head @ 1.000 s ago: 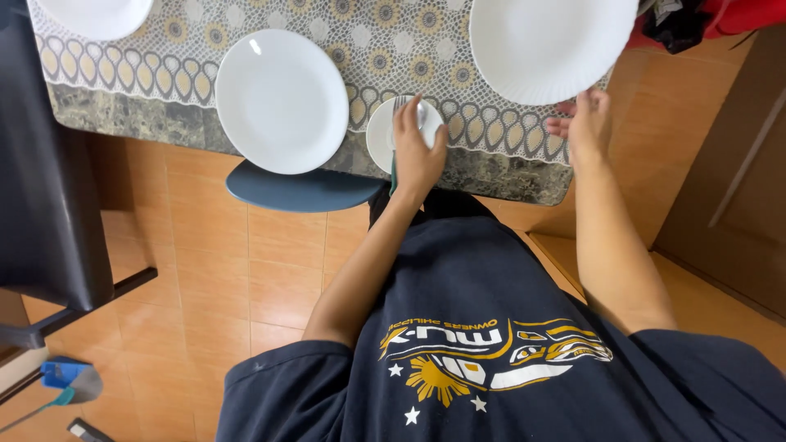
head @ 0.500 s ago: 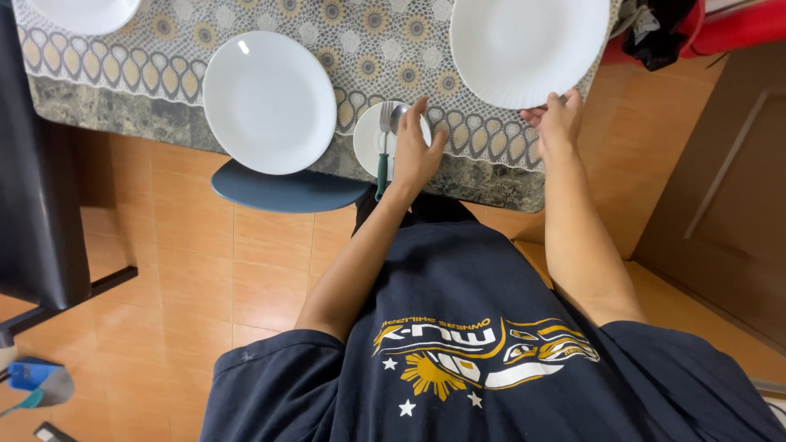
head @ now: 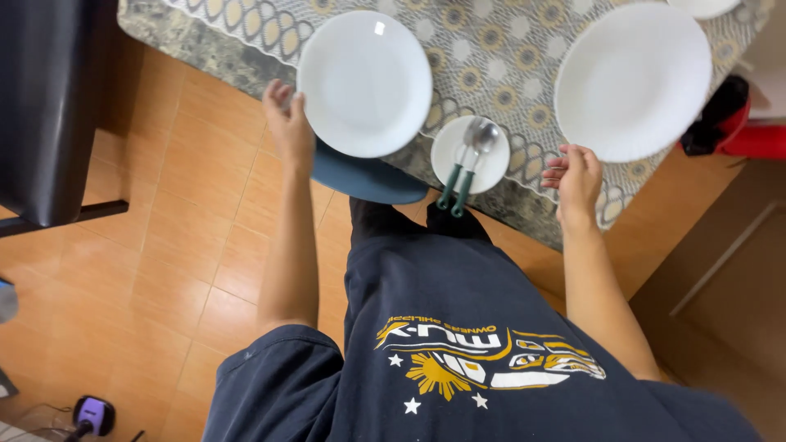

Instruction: The person serves food from a pan into a bowl and places it on a dining table. They then return to the kitchen, wipe the countertop with a cloth, and move a portable induction cooktop.

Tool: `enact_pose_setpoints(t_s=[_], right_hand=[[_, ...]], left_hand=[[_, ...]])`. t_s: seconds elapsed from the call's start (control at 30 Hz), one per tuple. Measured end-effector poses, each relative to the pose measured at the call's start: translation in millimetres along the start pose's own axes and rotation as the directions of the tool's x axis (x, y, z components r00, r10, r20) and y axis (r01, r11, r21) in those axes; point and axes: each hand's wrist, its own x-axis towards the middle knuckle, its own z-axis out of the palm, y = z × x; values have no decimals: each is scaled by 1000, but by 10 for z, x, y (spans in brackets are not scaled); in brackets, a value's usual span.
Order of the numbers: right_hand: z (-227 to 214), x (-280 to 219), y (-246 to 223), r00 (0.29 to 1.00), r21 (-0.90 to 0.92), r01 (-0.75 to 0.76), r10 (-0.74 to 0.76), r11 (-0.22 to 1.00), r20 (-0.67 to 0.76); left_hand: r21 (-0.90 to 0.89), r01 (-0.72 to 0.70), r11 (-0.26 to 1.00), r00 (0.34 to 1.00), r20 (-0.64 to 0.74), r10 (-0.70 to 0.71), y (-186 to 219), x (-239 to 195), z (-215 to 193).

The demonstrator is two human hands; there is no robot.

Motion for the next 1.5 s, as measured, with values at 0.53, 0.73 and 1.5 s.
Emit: enact_pose_setpoints(t_s=[0.53,0.73,1.5], right_hand=[[5434,1198,-832,868,-178,289,-179,941,463],[6213,1291,-951,965,-148,-41,78,988,250],[2785,-1785,923,681,-475,-479,655,738,329]], left_hand=[[-99,98,990,981,176,-79,-653,4044,-590],[-257,139,956,981,171,-96,-316,4064,-278],[275,311,910,863,319,-391,-1585,200,-1593]])
